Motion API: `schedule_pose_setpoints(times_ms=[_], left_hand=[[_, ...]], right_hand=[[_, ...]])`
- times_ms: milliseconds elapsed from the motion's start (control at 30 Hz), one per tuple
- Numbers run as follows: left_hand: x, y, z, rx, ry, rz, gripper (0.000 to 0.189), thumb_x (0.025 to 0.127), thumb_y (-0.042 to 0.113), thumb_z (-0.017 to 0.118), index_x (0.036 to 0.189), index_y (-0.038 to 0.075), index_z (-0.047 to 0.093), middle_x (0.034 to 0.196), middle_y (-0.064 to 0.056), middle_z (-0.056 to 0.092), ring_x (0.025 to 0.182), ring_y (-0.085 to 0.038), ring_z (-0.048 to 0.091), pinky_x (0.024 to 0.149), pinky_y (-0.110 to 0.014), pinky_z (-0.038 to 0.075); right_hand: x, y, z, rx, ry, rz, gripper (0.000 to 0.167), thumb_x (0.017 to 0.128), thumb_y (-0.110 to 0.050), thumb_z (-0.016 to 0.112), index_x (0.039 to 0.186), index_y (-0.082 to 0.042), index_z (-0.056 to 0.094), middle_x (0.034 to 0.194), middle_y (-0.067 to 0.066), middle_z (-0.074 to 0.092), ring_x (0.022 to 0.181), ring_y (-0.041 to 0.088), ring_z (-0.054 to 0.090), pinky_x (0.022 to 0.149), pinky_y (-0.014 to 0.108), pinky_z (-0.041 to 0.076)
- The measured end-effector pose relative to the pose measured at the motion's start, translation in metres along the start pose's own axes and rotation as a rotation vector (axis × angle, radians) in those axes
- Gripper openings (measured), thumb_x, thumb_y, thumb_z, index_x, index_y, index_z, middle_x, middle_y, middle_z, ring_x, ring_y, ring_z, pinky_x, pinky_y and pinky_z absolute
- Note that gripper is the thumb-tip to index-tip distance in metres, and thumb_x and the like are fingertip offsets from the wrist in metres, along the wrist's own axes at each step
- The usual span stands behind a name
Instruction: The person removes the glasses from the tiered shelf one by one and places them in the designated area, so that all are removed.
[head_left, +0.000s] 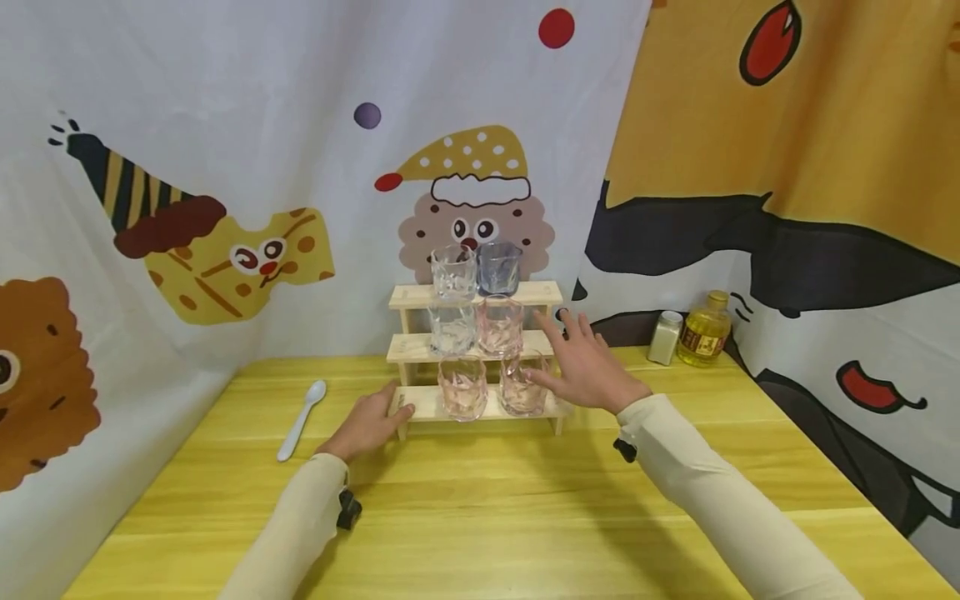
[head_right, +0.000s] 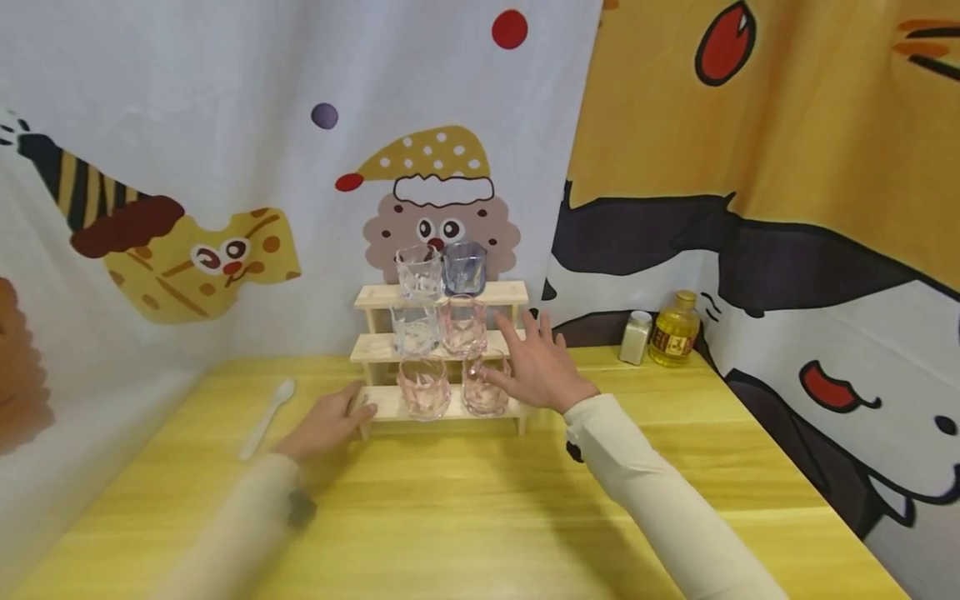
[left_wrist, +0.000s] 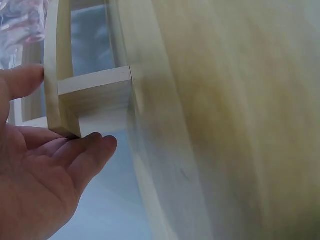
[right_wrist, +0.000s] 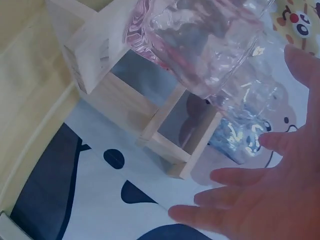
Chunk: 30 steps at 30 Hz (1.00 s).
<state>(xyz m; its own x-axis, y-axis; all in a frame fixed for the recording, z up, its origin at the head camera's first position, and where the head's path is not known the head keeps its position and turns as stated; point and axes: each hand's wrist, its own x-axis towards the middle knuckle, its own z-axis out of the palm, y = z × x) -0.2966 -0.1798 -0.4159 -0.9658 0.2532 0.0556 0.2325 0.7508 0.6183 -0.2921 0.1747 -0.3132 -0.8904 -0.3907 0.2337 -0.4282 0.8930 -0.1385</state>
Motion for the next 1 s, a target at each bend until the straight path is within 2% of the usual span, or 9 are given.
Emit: schedule_pose_setpoints(times_ms=[67, 167, 300, 500, 633, 700, 867, 1000], left_hand=[[0.001, 0.000, -0.001, 0.010, -0.011, -0.020, 0.075, 0.105, 0.040, 0.051, 0.157, -0.007, 0.021, 0.083, -0.026, 0.070, 0.106, -0.045, 0.066, 0.115, -0.058, 0.041], [0.002, 0.001, -0.002, -0.001, -0.003, -0.031, 0.074, 0.104, 0.041, 0.053, 0.156, -0.005, 0.027, 0.111, -0.024, 0.072, 0.122, -0.040, 0.062, 0.110, -0.057, 0.045], [0.003, 0.001, -0.002, 0.010, 0.001, -0.035, 0.072, 0.103, 0.041, 0.054, 0.156, -0.002, 0.030, 0.130, -0.024, 0.065, 0.123, -0.039, 0.062, 0.107, -0.057, 0.048], [0.003, 0.000, -0.004, 0.064, -0.014, -0.032, 0.074, 0.104, 0.041, 0.054, 0.156, -0.005, 0.027, 0.133, -0.029, 0.063, 0.131, -0.045, 0.055, 0.113, -0.059, 0.042], [0.002, 0.003, -0.007, 0.067, -0.043, -0.050, 0.074, 0.104, 0.041, 0.053, 0.156, -0.004, 0.025, 0.143, -0.031, 0.054, 0.136, -0.046, 0.050, 0.114, -0.060, 0.040], [0.001, 0.005, -0.008, 0.065, -0.051, -0.067, 0.074, 0.104, 0.041, 0.053, 0.157, -0.002, 0.025, 0.148, -0.031, 0.049, 0.138, -0.046, 0.048, 0.114, -0.060, 0.040], [0.001, 0.008, -0.011, 0.066, -0.060, -0.089, 0.073, 0.104, 0.041, 0.054, 0.157, 0.000, 0.026, 0.150, -0.030, 0.047, 0.139, -0.048, 0.046, 0.114, -0.062, 0.039], [0.002, 0.009, -0.010, 0.057, -0.060, -0.097, 0.073, 0.103, 0.042, 0.054, 0.157, 0.001, 0.027, 0.150, -0.030, 0.048, 0.139, -0.049, 0.045, 0.114, -0.062, 0.039]], right_hand=[[0.006, 0.002, 0.000, 0.023, 0.003, -0.033, 0.087, 0.098, -0.050, 0.061, 0.163, -0.019, 0.012, 0.162, 0.033, 0.017, 0.147, 0.062, 0.015, 0.112, 0.075, 0.031], [0.016, 0.006, -0.003, 0.064, 0.009, -0.061, 0.084, 0.099, -0.043, 0.062, 0.162, -0.014, 0.015, 0.160, 0.034, 0.021, 0.146, 0.058, 0.024, 0.110, 0.069, 0.039], [0.030, 0.010, -0.012, 0.157, -0.019, -0.053, 0.083, 0.100, -0.040, 0.061, 0.163, -0.014, 0.013, 0.162, 0.032, 0.019, 0.143, 0.052, 0.035, 0.108, 0.065, 0.043], [0.062, 0.010, -0.025, 0.263, -0.022, -0.019, 0.083, 0.102, -0.040, 0.058, 0.163, -0.011, 0.010, 0.162, 0.029, 0.023, 0.147, 0.047, 0.031, 0.116, 0.065, 0.035], [0.085, 0.006, -0.030, 0.319, -0.017, 0.002, 0.082, 0.102, -0.039, 0.058, 0.162, -0.008, 0.011, 0.163, 0.025, 0.026, 0.149, 0.044, 0.031, 0.117, 0.063, 0.034], [0.097, 0.004, -0.031, 0.361, -0.004, 0.013, 0.083, 0.101, -0.038, 0.059, 0.163, -0.011, 0.010, 0.166, 0.022, 0.023, 0.150, 0.043, 0.030, 0.118, 0.062, 0.034], [0.120, 0.002, -0.034, 0.457, 0.019, 0.104, 0.086, 0.100, -0.041, 0.059, 0.163, -0.012, 0.007, 0.169, 0.017, 0.018, 0.152, 0.040, 0.028, 0.120, 0.060, 0.033], [0.135, 0.002, -0.029, 0.537, 0.031, 0.171, 0.084, 0.100, -0.042, 0.059, 0.162, -0.010, 0.012, 0.164, 0.019, 0.027, 0.149, 0.039, 0.034, 0.118, 0.058, 0.036]])
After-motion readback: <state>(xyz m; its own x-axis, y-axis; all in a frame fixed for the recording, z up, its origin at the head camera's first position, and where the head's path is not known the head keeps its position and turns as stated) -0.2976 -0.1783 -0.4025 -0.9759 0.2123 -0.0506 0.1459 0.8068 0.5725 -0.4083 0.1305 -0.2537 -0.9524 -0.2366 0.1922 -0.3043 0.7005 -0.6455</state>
